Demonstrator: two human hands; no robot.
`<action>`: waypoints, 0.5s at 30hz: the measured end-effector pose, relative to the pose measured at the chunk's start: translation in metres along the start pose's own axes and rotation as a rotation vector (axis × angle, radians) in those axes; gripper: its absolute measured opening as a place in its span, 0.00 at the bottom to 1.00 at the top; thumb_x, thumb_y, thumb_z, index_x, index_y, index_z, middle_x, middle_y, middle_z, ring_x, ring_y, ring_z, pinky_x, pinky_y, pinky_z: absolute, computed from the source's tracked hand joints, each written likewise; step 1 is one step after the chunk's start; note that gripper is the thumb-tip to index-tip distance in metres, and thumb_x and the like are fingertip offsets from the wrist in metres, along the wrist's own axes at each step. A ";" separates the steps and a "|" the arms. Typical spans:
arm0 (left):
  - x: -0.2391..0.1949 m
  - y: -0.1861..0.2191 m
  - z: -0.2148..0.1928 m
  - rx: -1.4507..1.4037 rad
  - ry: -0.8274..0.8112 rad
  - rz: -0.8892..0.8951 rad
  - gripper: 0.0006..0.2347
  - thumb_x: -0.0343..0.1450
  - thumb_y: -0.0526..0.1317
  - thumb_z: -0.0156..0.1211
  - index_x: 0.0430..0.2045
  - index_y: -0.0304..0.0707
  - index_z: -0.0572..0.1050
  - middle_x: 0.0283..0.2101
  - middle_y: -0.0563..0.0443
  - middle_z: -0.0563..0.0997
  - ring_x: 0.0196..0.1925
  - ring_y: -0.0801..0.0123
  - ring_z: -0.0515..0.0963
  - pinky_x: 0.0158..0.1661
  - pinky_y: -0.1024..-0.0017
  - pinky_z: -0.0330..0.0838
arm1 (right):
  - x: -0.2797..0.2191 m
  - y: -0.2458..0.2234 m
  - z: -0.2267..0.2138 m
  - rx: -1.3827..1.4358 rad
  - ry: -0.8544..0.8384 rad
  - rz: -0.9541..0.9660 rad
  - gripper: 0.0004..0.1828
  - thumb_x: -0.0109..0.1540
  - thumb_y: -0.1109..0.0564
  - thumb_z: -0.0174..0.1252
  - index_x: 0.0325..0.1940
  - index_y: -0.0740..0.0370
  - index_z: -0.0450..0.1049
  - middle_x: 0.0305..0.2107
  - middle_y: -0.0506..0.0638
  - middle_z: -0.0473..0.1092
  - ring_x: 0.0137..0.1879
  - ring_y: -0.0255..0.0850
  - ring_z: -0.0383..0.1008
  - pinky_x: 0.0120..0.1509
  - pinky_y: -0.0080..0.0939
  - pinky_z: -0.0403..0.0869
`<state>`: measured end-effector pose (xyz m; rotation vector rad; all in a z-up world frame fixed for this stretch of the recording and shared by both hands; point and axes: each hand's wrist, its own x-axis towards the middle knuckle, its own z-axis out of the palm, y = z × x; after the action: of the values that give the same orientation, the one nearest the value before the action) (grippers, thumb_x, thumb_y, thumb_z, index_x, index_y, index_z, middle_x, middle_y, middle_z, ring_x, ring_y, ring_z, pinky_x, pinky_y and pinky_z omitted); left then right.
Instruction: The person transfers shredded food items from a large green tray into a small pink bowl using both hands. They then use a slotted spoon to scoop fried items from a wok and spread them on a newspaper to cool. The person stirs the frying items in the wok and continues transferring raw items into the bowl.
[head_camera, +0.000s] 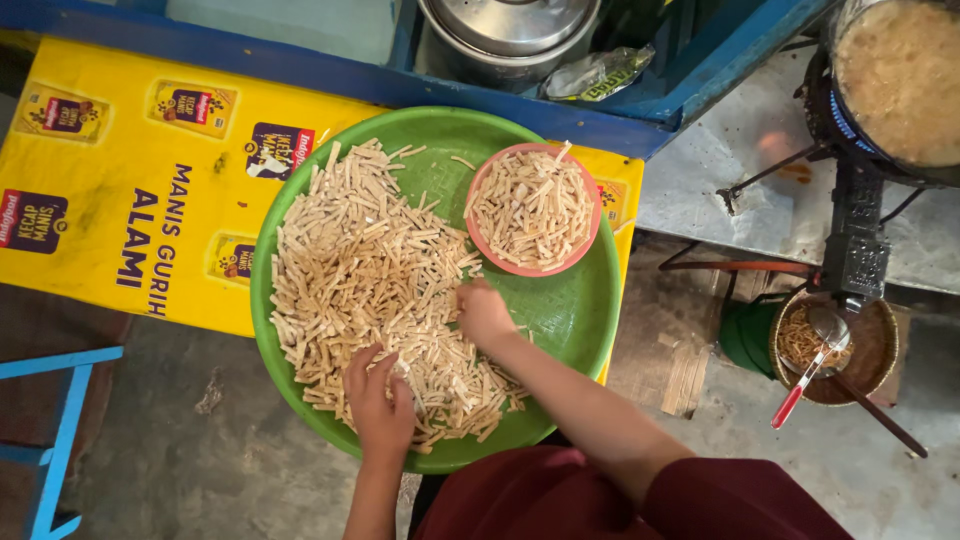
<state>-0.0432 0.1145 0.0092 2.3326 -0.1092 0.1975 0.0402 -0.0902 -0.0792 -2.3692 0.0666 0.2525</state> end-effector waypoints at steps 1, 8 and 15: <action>-0.001 -0.001 -0.001 -0.005 -0.005 -0.005 0.13 0.67 0.29 0.54 0.45 0.31 0.77 0.60 0.39 0.73 0.66 0.43 0.67 0.65 0.54 0.61 | -0.001 0.006 -0.005 0.065 -0.018 0.053 0.06 0.53 0.63 0.62 0.34 0.60 0.77 0.39 0.56 0.74 0.47 0.51 0.78 0.54 0.47 0.79; -0.002 -0.004 0.004 -0.018 -0.001 0.015 0.13 0.67 0.29 0.55 0.45 0.32 0.76 0.60 0.38 0.73 0.66 0.44 0.67 0.66 0.52 0.60 | 0.011 -0.001 -0.131 0.268 -0.038 0.033 0.07 0.49 0.63 0.64 0.32 0.61 0.79 0.30 0.55 0.76 0.36 0.45 0.78 0.40 0.43 0.76; 0.044 0.017 0.044 -0.013 -0.015 0.235 0.15 0.70 0.28 0.56 0.52 0.31 0.72 0.59 0.34 0.73 0.66 0.42 0.71 0.66 0.54 0.66 | 0.065 -0.004 -0.235 0.176 -0.020 0.226 0.11 0.52 0.63 0.63 0.38 0.59 0.78 0.24 0.50 0.71 0.26 0.40 0.78 0.30 0.41 0.76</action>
<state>0.0022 0.0703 -0.0009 2.3052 -0.3916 0.2941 0.1423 -0.2476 0.0771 -2.1837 0.3351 0.3638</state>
